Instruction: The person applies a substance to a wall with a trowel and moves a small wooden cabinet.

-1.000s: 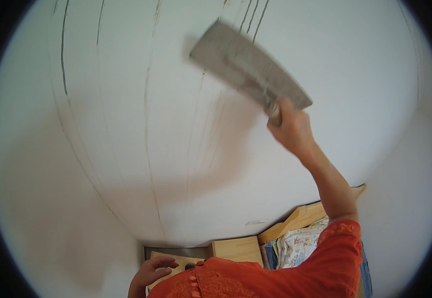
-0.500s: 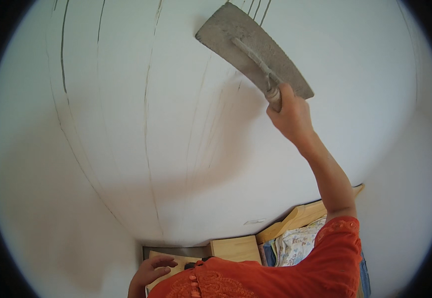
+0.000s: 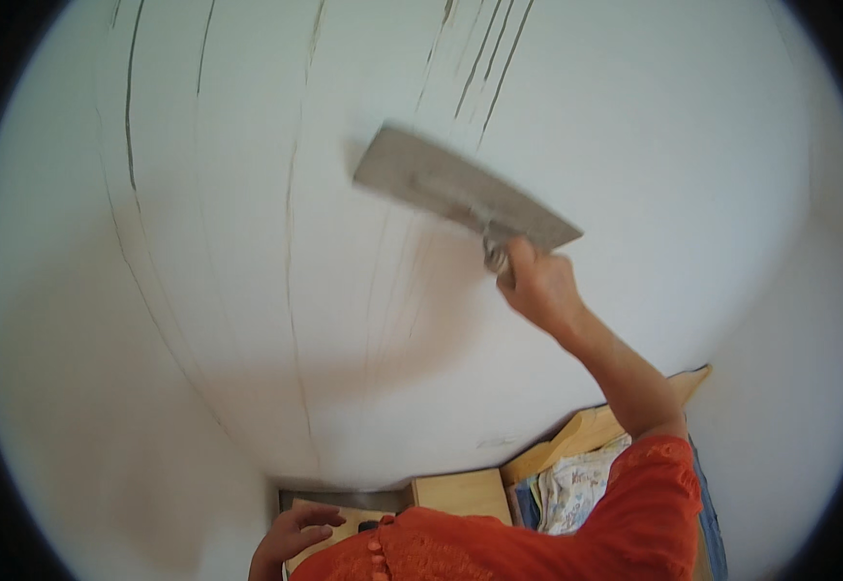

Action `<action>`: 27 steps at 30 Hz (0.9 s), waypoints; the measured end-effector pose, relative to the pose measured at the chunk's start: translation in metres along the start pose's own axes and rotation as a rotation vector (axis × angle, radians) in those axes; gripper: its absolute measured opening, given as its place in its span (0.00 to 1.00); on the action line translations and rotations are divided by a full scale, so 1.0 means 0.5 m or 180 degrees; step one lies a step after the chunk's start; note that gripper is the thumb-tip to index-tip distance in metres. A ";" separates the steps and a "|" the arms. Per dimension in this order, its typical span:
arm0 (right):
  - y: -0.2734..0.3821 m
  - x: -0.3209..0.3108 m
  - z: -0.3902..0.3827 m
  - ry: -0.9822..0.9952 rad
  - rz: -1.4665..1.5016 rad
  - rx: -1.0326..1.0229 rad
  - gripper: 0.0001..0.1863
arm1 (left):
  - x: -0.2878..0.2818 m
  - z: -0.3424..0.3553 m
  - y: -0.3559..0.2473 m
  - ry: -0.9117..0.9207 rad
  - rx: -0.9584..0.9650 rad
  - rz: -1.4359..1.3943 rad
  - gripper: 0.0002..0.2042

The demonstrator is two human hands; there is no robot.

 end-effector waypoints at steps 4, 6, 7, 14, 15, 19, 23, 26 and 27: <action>-0.016 -0.039 0.025 0.0183 0.0282 -0.0140 0.11 | 0.001 0.001 0.028 0.0143 0.0491 0.0015 0.18; -0.044 -0.081 0.075 -0.0442 0.0077 -0.0058 0.11 | -0.005 0.006 0.044 0.0213 0.0654 0.0021 0.17; -0.061 -0.105 0.106 -0.0739 -0.0017 -0.0021 0.11 | -0.006 0.011 0.047 0.0175 0.0580 -0.0075 0.17; -0.214 -0.291 0.371 -0.1852 -0.1076 0.0974 0.08 | 0.018 0.038 -0.014 0.0083 0.0364 -0.0090 0.18; -0.224 -0.303 0.401 -0.1801 -0.1052 0.1184 0.08 | 0.025 0.034 -0.039 0.0032 0.0319 -0.0071 0.18; -0.249 -0.330 0.468 -0.1706 -0.0902 0.1507 0.10 | 0.042 0.040 -0.056 -0.0150 0.0304 -0.0059 0.18; -0.249 -0.344 0.504 -0.1564 -0.0661 0.1556 0.15 | 0.044 0.048 -0.013 -0.0248 0.0608 -0.0402 0.17; -0.256 -0.348 0.507 -0.1377 -0.0576 0.1462 0.16 | 0.050 0.051 -0.008 -0.0286 0.0463 -0.0607 0.17; -0.252 -0.348 0.504 -0.1292 -0.0543 0.1448 0.15 | 0.050 0.053 -0.009 -0.0295 0.0432 -0.0654 0.17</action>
Point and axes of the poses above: each hand's wrist, its own z-axis towards the middle knuckle, its own x-axis out of the palm, y = z × x, the point moved 1 cm from there along z, towards the middle knuckle, and after that the axes turned 2 degrees about -z, right-handed, at the moved point
